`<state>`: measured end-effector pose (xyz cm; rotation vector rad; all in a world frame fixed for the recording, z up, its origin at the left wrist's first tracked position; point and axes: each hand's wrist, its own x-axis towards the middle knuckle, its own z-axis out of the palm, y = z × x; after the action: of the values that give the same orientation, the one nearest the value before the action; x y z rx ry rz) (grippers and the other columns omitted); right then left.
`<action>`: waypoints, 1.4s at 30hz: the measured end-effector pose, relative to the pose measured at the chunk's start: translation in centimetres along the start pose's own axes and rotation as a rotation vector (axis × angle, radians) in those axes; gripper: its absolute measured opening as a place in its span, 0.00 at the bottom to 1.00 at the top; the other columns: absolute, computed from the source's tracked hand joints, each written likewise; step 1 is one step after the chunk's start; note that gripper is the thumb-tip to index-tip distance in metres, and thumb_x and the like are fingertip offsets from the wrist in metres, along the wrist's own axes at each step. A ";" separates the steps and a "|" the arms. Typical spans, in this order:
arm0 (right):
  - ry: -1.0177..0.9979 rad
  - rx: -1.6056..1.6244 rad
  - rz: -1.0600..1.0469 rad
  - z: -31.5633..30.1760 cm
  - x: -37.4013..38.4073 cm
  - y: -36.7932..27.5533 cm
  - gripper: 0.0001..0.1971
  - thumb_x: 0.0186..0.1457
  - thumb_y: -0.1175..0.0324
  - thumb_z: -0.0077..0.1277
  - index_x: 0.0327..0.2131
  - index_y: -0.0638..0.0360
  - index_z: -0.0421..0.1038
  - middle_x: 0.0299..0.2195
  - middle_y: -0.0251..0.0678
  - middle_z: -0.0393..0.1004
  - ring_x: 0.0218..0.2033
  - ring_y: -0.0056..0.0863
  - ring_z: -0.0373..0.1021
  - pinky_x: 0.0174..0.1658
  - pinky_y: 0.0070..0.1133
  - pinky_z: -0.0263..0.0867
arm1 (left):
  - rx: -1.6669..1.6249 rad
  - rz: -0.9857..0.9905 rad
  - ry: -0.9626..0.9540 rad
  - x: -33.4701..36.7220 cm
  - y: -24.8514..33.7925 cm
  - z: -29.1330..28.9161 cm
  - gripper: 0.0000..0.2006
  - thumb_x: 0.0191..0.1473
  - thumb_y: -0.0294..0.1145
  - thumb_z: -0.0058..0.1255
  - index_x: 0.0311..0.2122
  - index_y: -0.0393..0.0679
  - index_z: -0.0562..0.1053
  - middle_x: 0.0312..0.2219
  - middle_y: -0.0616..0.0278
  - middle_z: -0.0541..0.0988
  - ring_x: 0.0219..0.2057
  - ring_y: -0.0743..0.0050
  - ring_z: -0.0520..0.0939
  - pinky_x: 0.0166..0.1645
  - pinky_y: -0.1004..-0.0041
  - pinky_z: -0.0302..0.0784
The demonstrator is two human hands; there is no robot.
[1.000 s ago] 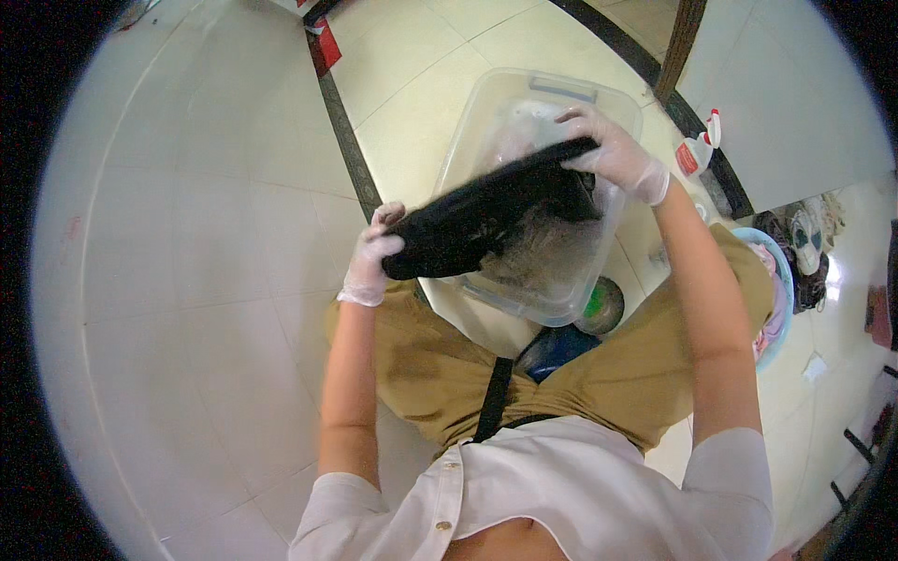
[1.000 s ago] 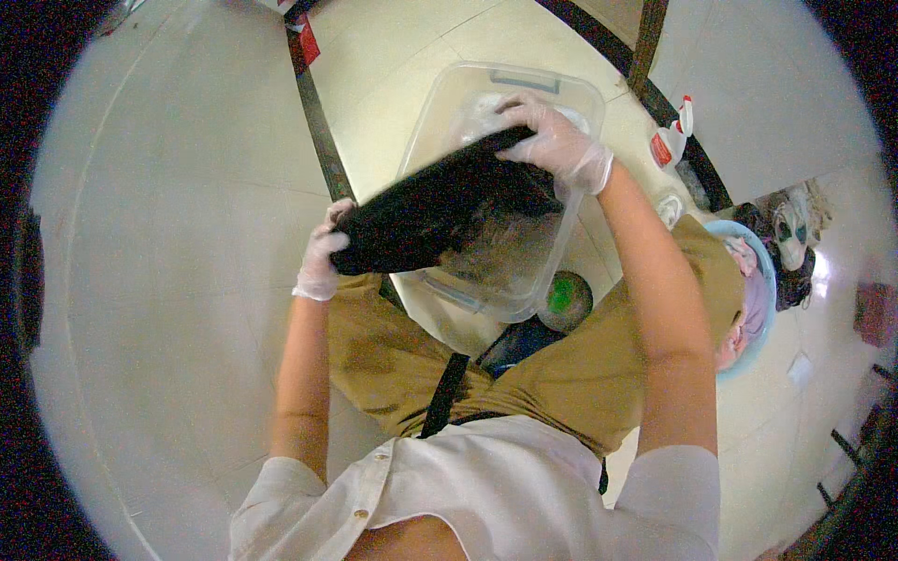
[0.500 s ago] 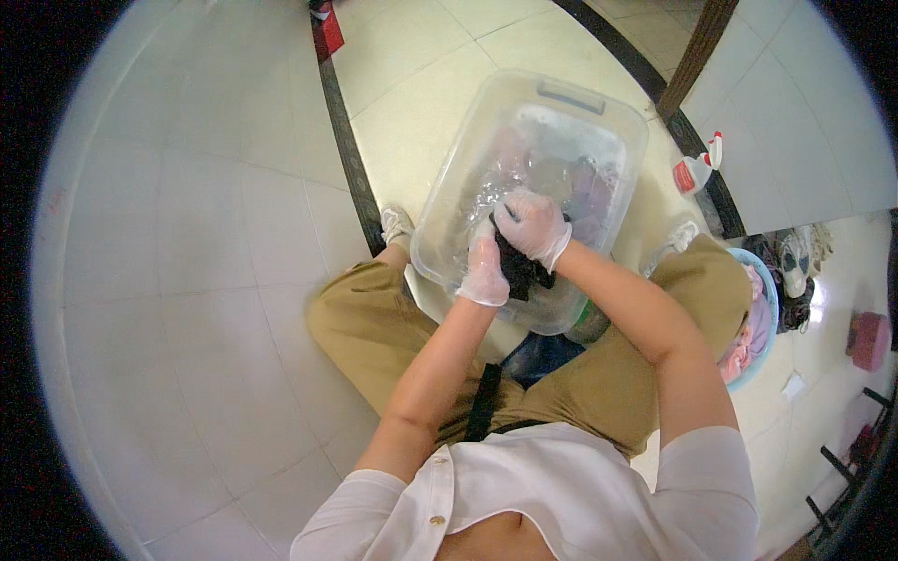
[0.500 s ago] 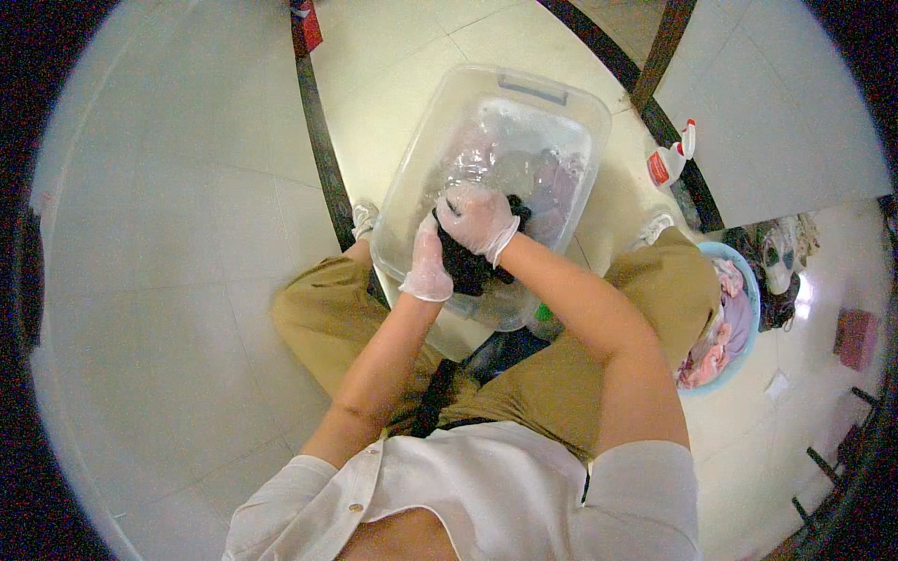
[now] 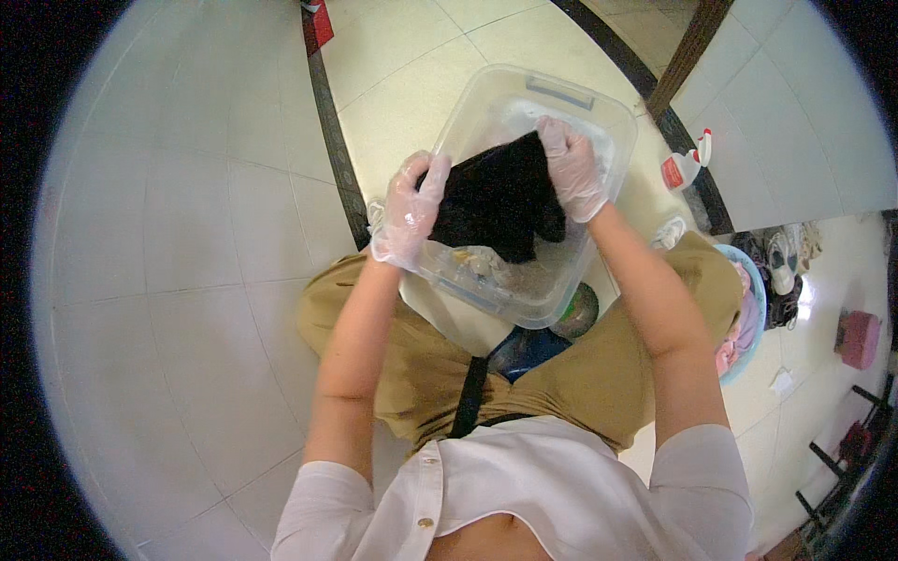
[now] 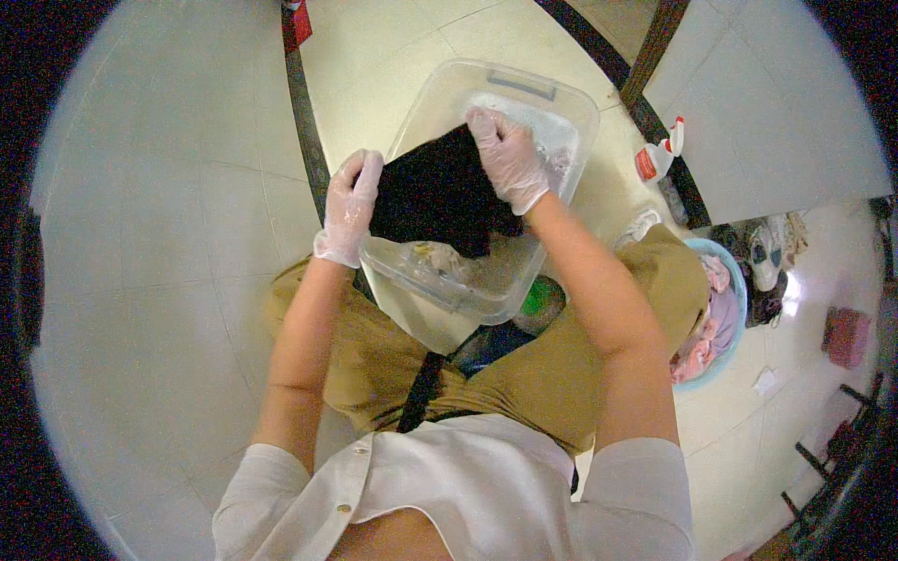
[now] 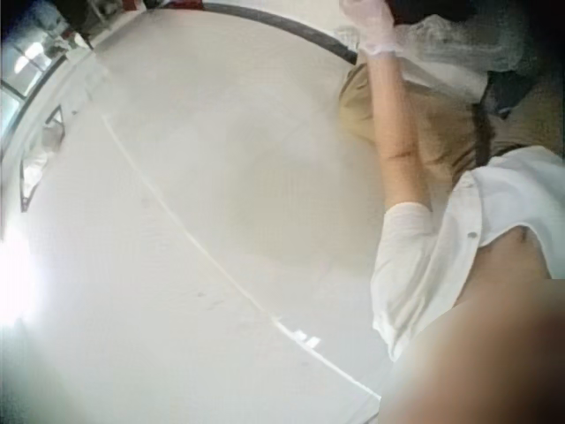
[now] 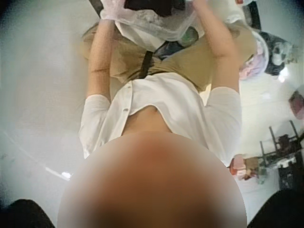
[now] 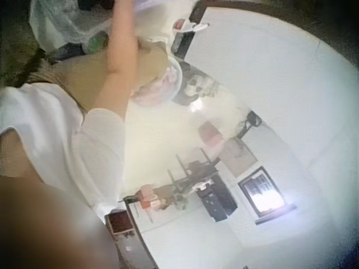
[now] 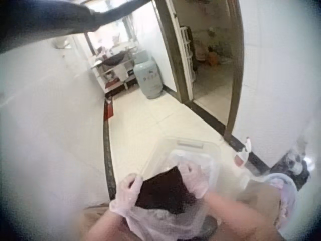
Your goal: The person sits on the floor and hand washes a black garment in a clear plastic tub filled with soapy water. They repeatedly scrub the fabric with gloved hands, using a green bar of soap to apply detergent, and rinse the item in the water.
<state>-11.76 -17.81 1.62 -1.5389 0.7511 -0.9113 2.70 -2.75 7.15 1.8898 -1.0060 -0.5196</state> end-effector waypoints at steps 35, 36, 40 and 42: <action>-0.478 -0.702 0.670 0.6 -5.2 13.0 0.32 0.41 0.61 0.57 0.49 0.61 0.56 0.41 0.56 0.68 0.45 0.48 0.66 0.48 0.30 0.61 | -0.096 -0.107 0.040 -5.5 -5.4 5.6 0.11 0.53 0.34 0.46 0.26 0.37 0.69 0.21 0.58 0.70 0.27 0.69 0.70 0.35 0.71 0.65; -0.474 -0.789 0.671 0.7 -5.3 13.6 0.29 0.42 0.65 0.55 0.48 0.60 0.57 0.38 0.54 0.69 0.43 0.47 0.67 0.46 0.30 0.62 | -0.180 -0.195 0.094 -5.5 -4.9 6.0 0.11 0.54 0.34 0.45 0.27 0.37 0.69 0.22 0.59 0.71 0.28 0.72 0.70 0.36 0.72 0.66; -0.299 -0.584 0.512 0.7 -4.8 13.9 0.22 0.41 0.73 0.49 0.44 0.57 0.60 0.29 0.47 0.69 0.34 0.41 0.68 0.40 0.28 0.63 | -0.104 -0.389 0.207 -4.1 -6.4 4.4 0.20 0.57 0.45 0.38 0.37 0.35 0.70 0.29 0.55 0.75 0.33 0.71 0.72 0.42 0.72 0.66; -0.167 -0.329 0.522 0.5 -3.9 12.8 0.19 0.42 0.74 0.47 0.42 0.62 0.63 0.33 0.45 0.71 0.35 0.37 0.69 0.42 0.25 0.63 | 0.003 -0.469 0.141 -3.6 -7.1 3.0 0.25 0.56 0.49 0.36 0.39 0.30 0.69 0.34 0.47 0.75 0.36 0.62 0.74 0.44 0.68 0.65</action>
<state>-12.98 -16.23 -11.66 -1.5637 1.1503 -0.2765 1.66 0.45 -0.65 2.1388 -0.4669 -0.6398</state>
